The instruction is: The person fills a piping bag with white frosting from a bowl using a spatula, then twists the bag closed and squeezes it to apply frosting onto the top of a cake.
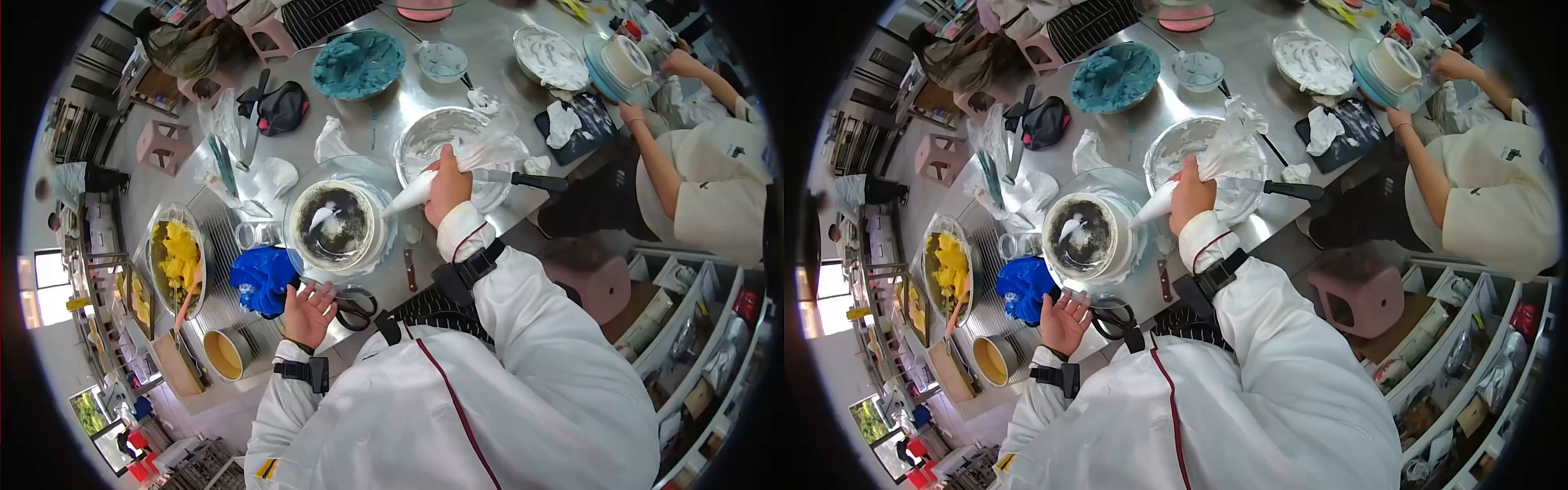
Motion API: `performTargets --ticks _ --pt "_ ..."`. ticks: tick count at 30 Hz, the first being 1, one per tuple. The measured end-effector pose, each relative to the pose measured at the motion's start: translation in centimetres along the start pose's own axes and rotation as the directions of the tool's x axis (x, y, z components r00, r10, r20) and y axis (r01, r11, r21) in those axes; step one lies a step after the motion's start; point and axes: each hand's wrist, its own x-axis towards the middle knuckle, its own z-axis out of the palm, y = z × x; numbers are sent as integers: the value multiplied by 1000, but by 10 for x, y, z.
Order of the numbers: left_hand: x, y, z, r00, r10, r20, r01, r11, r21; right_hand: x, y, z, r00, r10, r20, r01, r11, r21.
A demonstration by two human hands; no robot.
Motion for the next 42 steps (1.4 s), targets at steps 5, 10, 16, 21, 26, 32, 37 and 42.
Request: performTargets --ticks 5,10,16,21,26,32,37,42 --pt "-11 1 18 1000 -23 -12 22 997 -67 -1 -2 -1 999 34 -32 -35 999 -8" --pt "-2 -2 2 998 50 -34 -53 992 -110 -3 -3 -1 1000 22 -19 -22 1000 -9" --pt "-4 1 5 1000 13 -3 -13 997 -82 -2 -3 0 1000 9 -12 -9 1000 -19" --pt "-10 5 17 998 59 -33 -62 994 -93 1 -3 1 999 24 -34 -25 999 -32" --pt "0 2 2 994 105 -33 -108 989 -106 3 -1 0 1000 4 -11 -4 1000 -18" --pt "-3 2 6 998 52 -33 -55 993 -105 0 -5 2 1000 13 -20 -13 1000 -18" --pt "-6 4 18 999 22 -43 -27 992 -121 0 -6 3 999 5 -32 -6 1000 -19" --pt "-1 3 9 997 62 -35 -66 988 -142 2 -5 2 1000 -13 -7 13 1000 -16"
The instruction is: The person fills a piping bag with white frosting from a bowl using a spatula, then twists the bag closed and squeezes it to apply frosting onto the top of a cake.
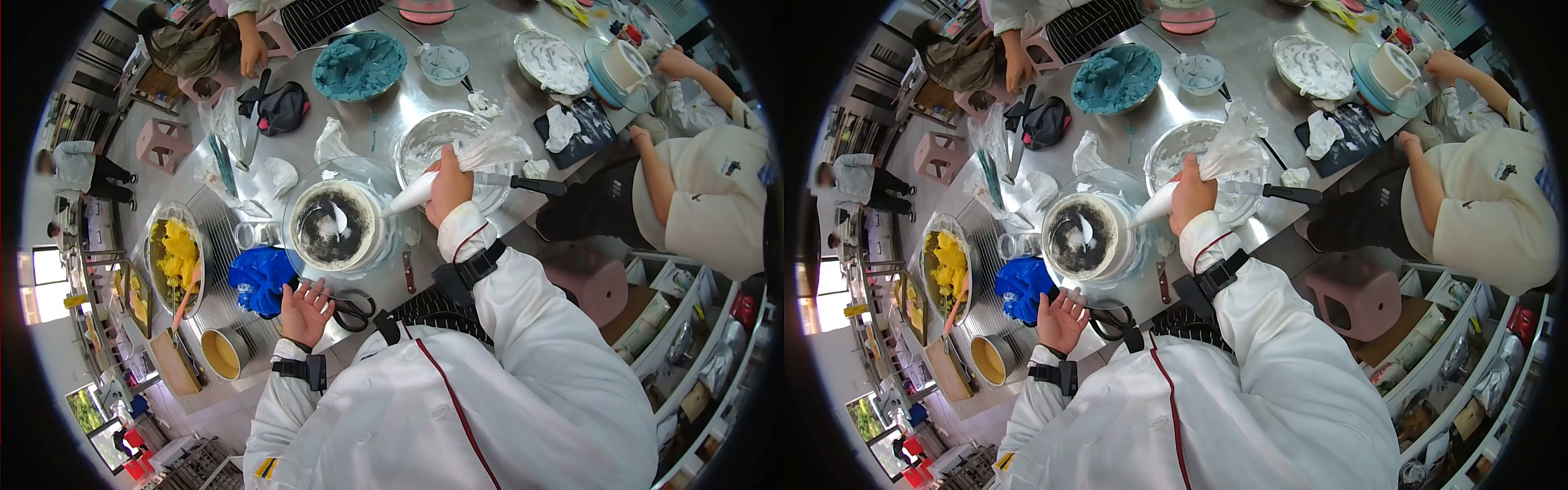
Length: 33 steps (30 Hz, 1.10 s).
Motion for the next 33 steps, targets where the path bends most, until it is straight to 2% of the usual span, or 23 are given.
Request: performTargets --ticks 2,5,9,11,17,21,23,27,30,33 --pt "-8 1 14 996 -63 -59 65 998 26 1 0 0 1000 -1 -1 1 1000 -11" --pt "-2 0 0 999 -53 3 53 998 36 3 0 1 1000 6 -18 -6 1000 -6" --pt "-2 0 1 1000 5 -6 -5 1000 -3 0 -2 2 1000 -4 1 4 1000 -9" --pt "-8 1 6 980 -174 100 164 981 104 1 -2 3 1000 3 -4 -3 1000 -10" --pt "-5 0 8 998 -67 10 66 997 51 6 2 1 1000 -2 22 2 1000 -6" --pt "-6 1 10 984 -147 99 136 985 108 5 0 4 1000 10 -17 -9 1000 10" --pt "2 0 -4 995 -55 79 50 997 62 6 0 5 1000 -7 -15 8 1000 24" --pt "-5 0 8 993 -102 58 100 994 36 1 -6 7 1000 -8 2 8 1000 -2" --pt "0 1 -3 982 -130 137 116 988 106 2 -6 8 1000 21 -20 -21 1000 16" --pt "2 1 -6 993 -42 109 42 999 7 6 -2 7 1000 11 -5 -10 999 37"
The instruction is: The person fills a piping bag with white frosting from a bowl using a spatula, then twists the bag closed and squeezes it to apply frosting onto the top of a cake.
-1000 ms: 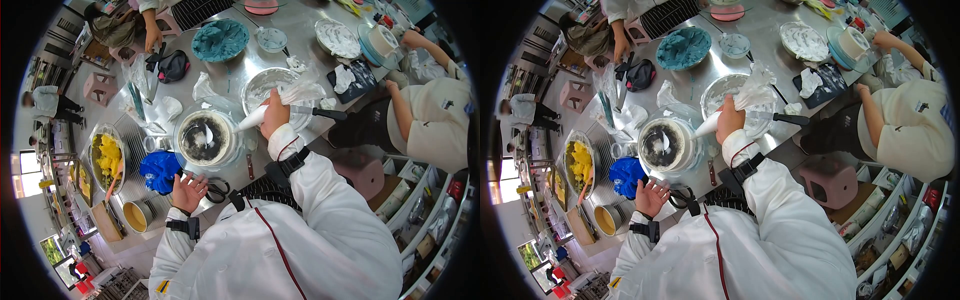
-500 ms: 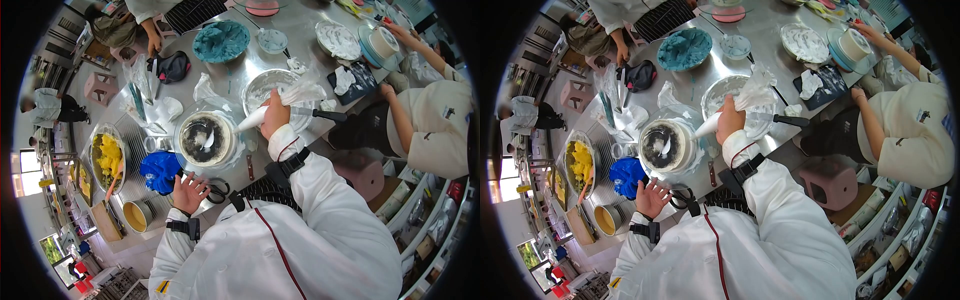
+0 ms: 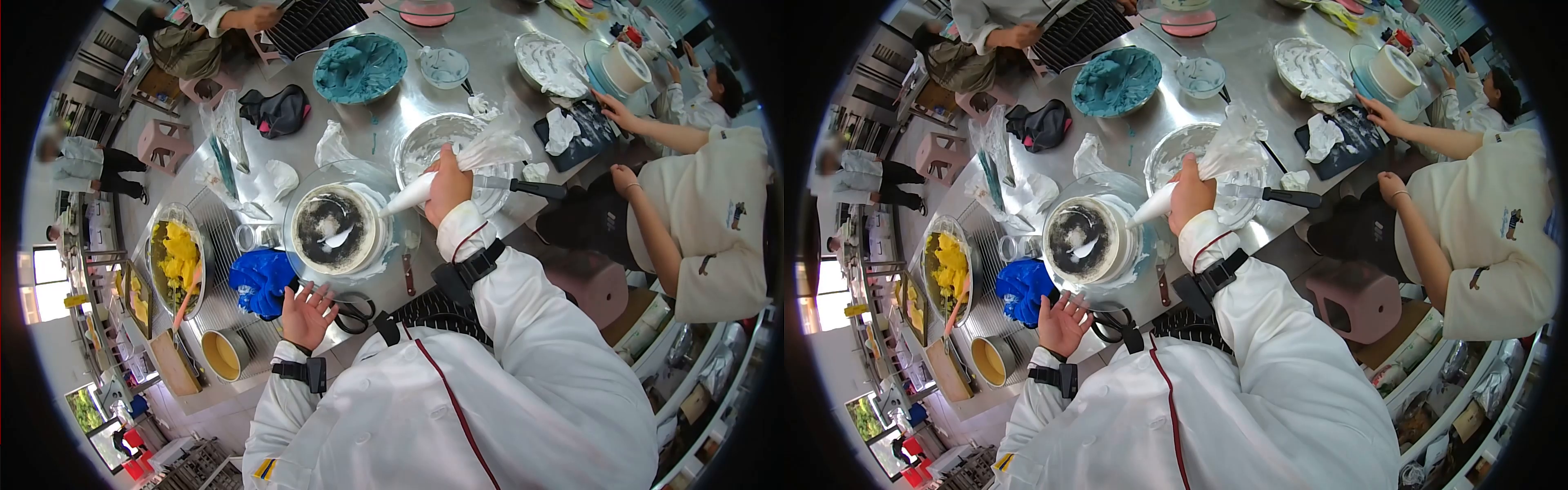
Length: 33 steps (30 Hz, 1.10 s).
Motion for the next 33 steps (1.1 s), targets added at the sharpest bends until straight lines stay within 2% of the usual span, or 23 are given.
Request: performTargets --ticks 3,9,11,12,14,18,21,23,24,26,29,33 --pt "-6 1 17 997 -48 -58 51 997 59 2 0 0 999 -5 31 6 1000 -17" --pt "-1 0 6 997 49 -53 -48 999 17 0 0 1 1000 -10 20 10 1000 -25" --pt "-4 0 11 998 -45 -37 47 997 64 1 1 2 1000 -3 0 3 1000 -23" --pt "-3 0 8 998 -45 -36 47 997 65 0 1 2 1000 -4 0 4 1000 -22" --pt "1 -1 0 995 59 -76 -59 998 7 0 1 0 1000 -2 28 2 1000 -15" --pt "-6 0 16 997 -14 -82 17 999 34 0 1 0 1000 -14 27 14 1000 -17" --pt "-3 0 7 998 10 -57 -7 998 55 -2 0 0 1000 6 -12 -6 1000 -19" --pt "0 -1 5 991 89 -98 -91 996 -18 -1 0 -2 1000 3 18 -3 1000 -18" --pt "-2 -1 10 991 89 -97 -91 996 -18 0 0 -2 1000 2 18 -2 1000 -17" --pt "-8 -2 20 996 -34 -82 40 996 82 1 1 -3 1000 4 26 -3 1000 -30" --pt "-2 -3 7 997 26 -71 -22 999 48 3 3 -6 999 3 37 -3 1000 -17" --pt "-5 -2 15 994 34 -106 -33 999 13 1 1 -4 999 10 33 -9 1000 -29"
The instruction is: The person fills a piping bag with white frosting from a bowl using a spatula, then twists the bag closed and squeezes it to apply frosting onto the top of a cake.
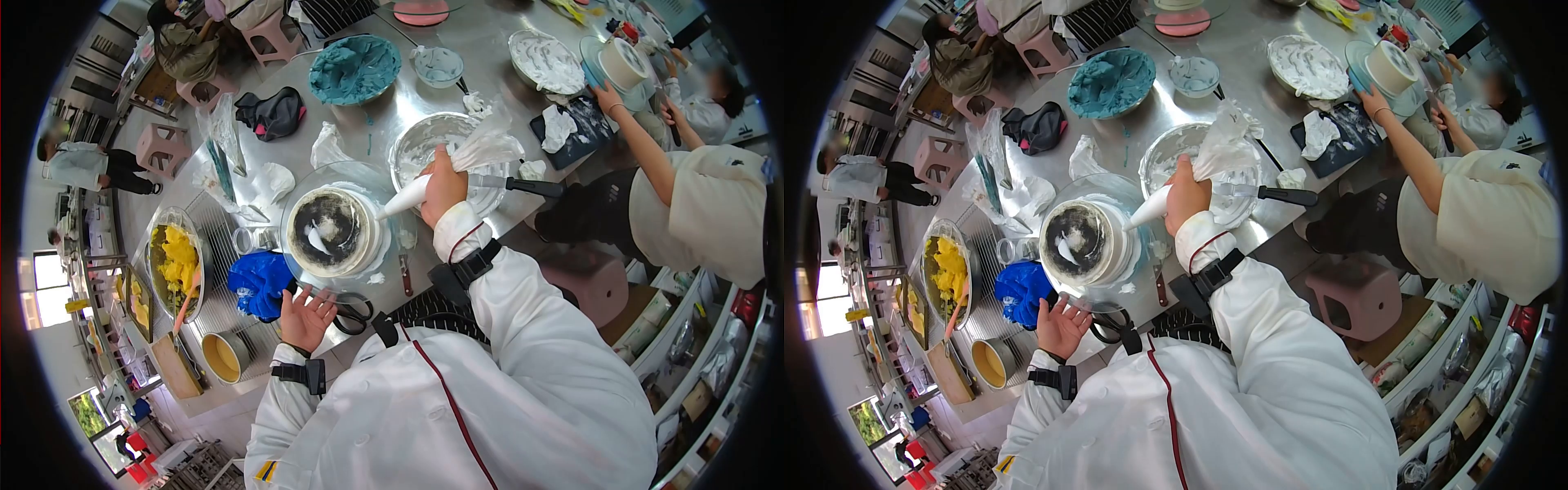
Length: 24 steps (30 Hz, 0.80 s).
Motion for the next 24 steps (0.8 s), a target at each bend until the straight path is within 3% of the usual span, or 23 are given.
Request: performTargets --ticks 3,5,9,12,15,17,18,21,24 --pt "1 0 -4 998 -45 44 44 999 20 1 1 0 1000 -2 -14 2 1000 -5" --pt "9 -1 -15 995 96 -14 -96 995 -33 4 3 -2 1000 1 -6 -1 1000 -8" --pt "7 -2 -13 994 100 -52 -101 995 -21 3 4 -1 1000 -24 17 25 1000 -5" --pt "4 -1 -11 1000 1 23 -1 1000 -2 0 1 -1 1000 -8 9 8 1000 -18" --pt "5 0 -12 992 124 -36 -125 991 -40 3 3 -2 999 -24 21 24 1000 -11" --pt "-4 3 -2 997 -43 63 42 999 18 3 4 -3 999 -22 29 22 1000 -19" --pt "-1 3 -7 997 -43 64 42 999 18 4 4 -3 999 -22 30 23 1000 -18" --pt "7 3 -20 996 28 81 -32 999 42 5 4 -4 1000 2 24 -2 1000 -16" --pt "5 2 -11 992 121 -29 -122 991 -49 4 3 -4 999 18 31 -18 1000 -19"
